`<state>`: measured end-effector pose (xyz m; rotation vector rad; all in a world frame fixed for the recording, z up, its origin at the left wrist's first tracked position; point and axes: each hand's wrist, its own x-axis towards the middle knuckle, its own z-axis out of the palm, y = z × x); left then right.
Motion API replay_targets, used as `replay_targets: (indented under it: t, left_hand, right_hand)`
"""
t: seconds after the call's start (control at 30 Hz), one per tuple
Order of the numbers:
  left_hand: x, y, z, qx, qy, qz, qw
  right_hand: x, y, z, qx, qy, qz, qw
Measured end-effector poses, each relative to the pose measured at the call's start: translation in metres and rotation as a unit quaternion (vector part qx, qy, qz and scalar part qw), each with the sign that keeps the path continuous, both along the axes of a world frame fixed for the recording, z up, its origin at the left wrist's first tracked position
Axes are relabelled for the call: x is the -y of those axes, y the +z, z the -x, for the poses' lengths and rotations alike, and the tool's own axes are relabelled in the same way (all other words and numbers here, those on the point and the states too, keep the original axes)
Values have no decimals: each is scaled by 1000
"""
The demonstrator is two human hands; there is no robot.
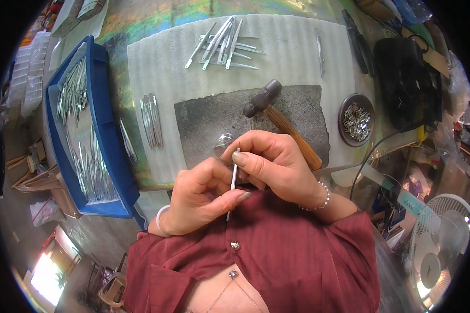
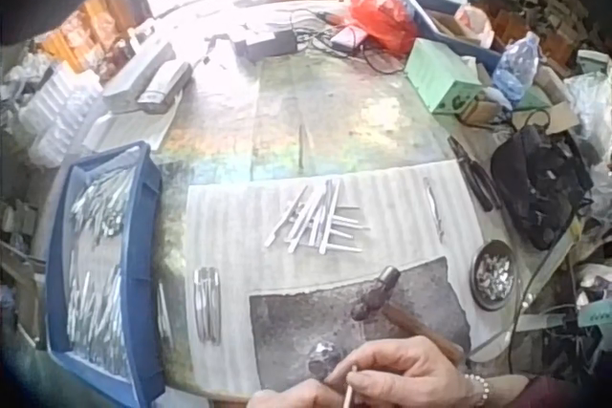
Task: Stamping markings onto metal strips using a punch tool and hammer on a metal block.
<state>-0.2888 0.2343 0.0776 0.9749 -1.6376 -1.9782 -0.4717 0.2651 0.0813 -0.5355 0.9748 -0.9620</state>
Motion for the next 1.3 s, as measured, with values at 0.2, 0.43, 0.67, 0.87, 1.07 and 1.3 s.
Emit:
replay_targets:
  t: [0.2, 0.43, 0.67, 0.87, 1.07, 1.3]
  left_hand:
    - [1, 1, 2, 15, 10, 51, 999]
    - [6, -9, -1, -52, -35, -95, 994]
    - [10, -12, -4, -103, -75, -182, 975]
    - [9, -10, -7, -114, -59, -216, 968]
    - [6, -9, -11, -118, -52, -235, 963]
    - [-1, -8, -20, -129, -48, -260, 956]
  right_hand:
    - [0, -2, 0, 19, -5, -31, 999]
    - [6, 1, -1, -4, 0, -16, 1000]
    - [9, 0, -3, 10, -17, -24, 1000]
    - [10, 5, -7, 23, -17, -33, 999]
    - [8, 3, -13, -12, -16, -24, 1000]
    - [5, 4, -21, -25, -10, -13, 1000]
